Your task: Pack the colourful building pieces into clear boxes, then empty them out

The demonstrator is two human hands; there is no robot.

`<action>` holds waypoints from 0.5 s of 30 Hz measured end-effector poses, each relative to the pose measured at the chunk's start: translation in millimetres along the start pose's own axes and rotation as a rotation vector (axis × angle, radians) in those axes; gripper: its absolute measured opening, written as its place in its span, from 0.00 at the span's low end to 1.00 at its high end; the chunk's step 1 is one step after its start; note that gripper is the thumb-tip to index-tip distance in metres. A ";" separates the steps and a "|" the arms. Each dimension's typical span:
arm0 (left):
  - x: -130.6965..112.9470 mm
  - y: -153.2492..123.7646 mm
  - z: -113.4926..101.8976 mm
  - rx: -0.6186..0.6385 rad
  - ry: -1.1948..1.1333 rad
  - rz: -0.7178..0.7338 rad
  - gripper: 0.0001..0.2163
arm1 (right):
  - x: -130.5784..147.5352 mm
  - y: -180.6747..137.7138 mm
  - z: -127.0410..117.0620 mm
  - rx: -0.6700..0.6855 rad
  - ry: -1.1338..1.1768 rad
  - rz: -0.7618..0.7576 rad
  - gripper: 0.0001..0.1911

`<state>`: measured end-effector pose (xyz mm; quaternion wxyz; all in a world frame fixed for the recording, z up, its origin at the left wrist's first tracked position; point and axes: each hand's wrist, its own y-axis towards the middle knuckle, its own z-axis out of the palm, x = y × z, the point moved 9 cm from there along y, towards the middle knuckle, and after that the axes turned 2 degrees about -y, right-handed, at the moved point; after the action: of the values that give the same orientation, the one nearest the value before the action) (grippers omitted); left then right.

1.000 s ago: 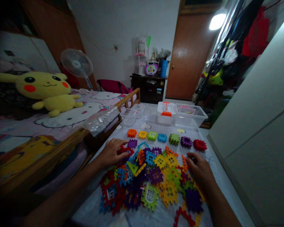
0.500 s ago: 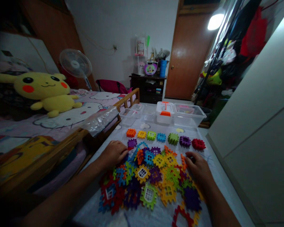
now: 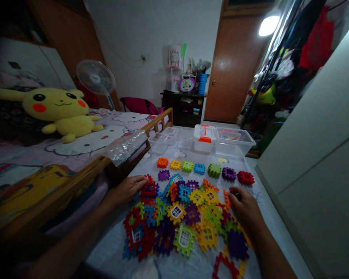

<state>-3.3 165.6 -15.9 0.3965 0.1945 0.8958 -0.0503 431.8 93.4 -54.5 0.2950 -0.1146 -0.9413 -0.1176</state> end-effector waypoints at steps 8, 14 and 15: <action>25.1 11.9 -12.1 -0.057 0.363 0.047 0.22 | 0.2 -1.5 0.1 -0.004 0.038 -0.012 0.22; 40.5 15.2 0.9 0.086 0.401 0.016 0.25 | 0.3 -1.5 -0.4 -0.006 0.039 0.012 0.22; 40.3 15.7 1.3 0.087 0.420 0.002 0.25 | 1.0 -1.7 -0.7 -0.006 0.043 0.011 0.22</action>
<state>-20.9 192.2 -45.2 0.1925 0.2187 0.9555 -0.0468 430.8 91.7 -53.6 0.3153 -0.1183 -0.9337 -0.1212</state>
